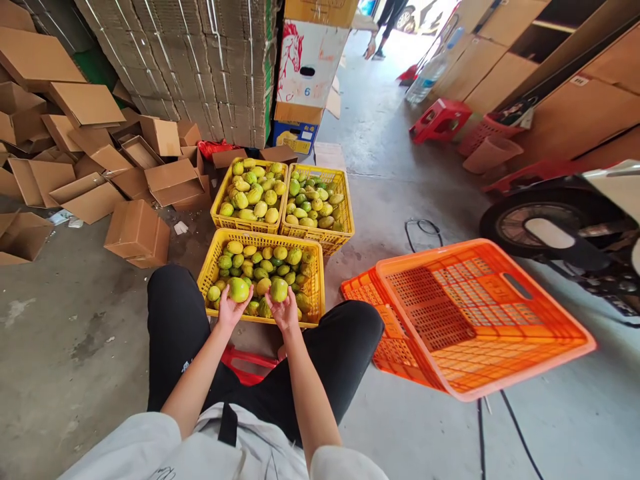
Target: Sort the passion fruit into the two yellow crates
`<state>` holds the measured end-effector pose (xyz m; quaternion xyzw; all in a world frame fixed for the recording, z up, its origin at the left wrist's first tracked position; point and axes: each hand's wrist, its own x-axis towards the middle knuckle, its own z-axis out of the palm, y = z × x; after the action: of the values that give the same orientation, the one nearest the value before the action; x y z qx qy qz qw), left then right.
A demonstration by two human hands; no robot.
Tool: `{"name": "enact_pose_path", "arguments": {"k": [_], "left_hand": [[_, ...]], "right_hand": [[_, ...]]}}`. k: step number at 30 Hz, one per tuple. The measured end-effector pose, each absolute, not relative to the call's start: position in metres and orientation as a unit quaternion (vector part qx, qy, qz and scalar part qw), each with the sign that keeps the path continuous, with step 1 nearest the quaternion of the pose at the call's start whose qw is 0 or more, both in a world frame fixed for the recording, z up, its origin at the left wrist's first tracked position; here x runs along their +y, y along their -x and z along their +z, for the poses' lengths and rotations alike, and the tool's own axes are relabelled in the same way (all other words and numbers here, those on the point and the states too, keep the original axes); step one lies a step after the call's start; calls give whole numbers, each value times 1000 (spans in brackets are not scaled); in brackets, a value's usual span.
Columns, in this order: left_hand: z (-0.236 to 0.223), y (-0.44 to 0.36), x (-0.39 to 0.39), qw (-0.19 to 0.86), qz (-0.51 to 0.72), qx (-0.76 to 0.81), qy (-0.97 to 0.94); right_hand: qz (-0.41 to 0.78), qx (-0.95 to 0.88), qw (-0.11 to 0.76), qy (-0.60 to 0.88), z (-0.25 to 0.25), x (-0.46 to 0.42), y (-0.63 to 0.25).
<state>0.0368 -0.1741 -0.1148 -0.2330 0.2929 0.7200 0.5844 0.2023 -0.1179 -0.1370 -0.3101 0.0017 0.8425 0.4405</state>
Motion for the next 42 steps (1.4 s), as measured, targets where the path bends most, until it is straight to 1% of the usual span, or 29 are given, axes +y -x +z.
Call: {"name": "enact_pose_path", "arguments": {"k": [8,15,25,30,33,36,42], "left_hand": [[-114,-36,-173,547,733,327,237],[-117,-38,-174,571,717,340,210],[-119,-37,-177,559,737,290,247],[-122,-38,-176,579,712,318,238],[-121,-38,-174,567,708,343,242],[-120,-39,-173,555,713,353,244],[-117,-39,-175,607,683,340,220]], "right_hand": [[850,-42,421,315,-145,-118,-200],[823,-39,437,361,-150,-118,-197],[844,-22,426,323,-143,-117,-199],[829,-21,450,331,-142,-117,-203],[816,8,462,348,-144,-117,-204],[820,-6,454,349,-145,-118,-202],[822,-58,443,353,-148,-122,-195]]}}
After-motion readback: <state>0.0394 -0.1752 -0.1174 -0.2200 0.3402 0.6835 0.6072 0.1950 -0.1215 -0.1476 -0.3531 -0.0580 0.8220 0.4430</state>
